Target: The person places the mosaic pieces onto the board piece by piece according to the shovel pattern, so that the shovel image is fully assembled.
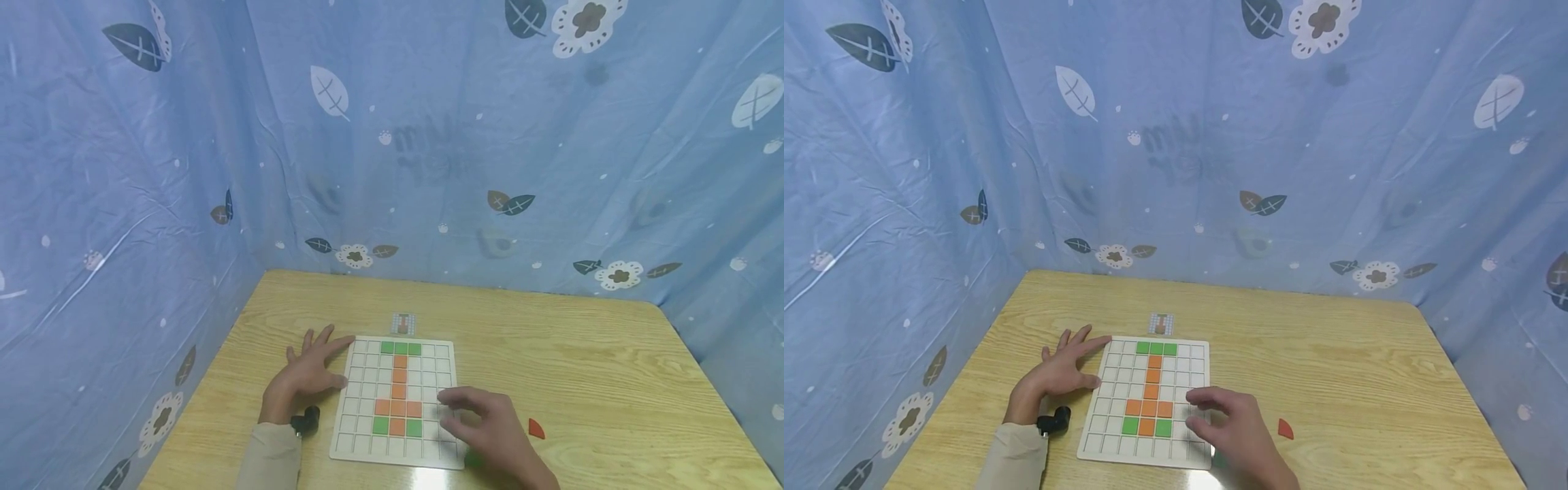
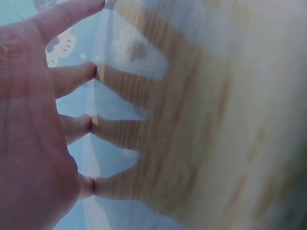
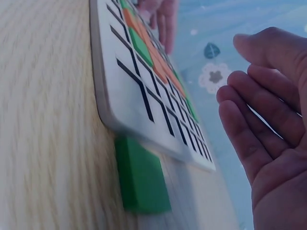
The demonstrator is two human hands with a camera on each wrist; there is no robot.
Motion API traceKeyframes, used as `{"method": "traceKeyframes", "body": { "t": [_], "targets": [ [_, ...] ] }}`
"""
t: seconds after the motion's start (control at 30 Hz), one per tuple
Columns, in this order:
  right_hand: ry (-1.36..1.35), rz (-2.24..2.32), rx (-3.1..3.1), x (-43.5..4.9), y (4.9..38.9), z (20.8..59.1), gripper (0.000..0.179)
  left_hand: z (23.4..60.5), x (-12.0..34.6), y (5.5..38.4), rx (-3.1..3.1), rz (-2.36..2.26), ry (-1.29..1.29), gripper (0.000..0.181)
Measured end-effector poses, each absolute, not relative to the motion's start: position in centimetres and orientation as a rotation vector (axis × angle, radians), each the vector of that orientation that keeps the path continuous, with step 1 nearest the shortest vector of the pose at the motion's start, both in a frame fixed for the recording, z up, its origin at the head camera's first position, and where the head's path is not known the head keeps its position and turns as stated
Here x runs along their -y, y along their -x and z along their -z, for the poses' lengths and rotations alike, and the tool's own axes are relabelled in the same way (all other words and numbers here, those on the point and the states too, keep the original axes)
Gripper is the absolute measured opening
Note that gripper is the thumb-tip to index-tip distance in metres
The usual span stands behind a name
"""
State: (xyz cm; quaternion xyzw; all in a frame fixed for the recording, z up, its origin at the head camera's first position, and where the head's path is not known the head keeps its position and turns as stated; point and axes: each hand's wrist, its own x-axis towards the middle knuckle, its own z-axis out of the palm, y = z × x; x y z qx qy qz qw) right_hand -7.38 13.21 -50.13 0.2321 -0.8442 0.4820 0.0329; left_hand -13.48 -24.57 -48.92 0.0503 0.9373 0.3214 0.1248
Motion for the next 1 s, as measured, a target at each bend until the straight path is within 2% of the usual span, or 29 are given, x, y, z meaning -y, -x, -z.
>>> {"method": "traceKeyframes", "body": {
  "t": [0.33, 1.0],
  "targets": [
    [-0.522, -1.707, 2.643, -15.8, 6.5, 49.9, 0.030, 49.0, 24.5, 13.5, -2.731, -0.934, -0.146, 0.087],
    [-0.505, -1.652, 2.726, -20.3, 4.0, 51.1, 0.033, 48.6, 24.4, 13.4, -2.716, -0.938, -0.128, 0.086]
  ]
}}
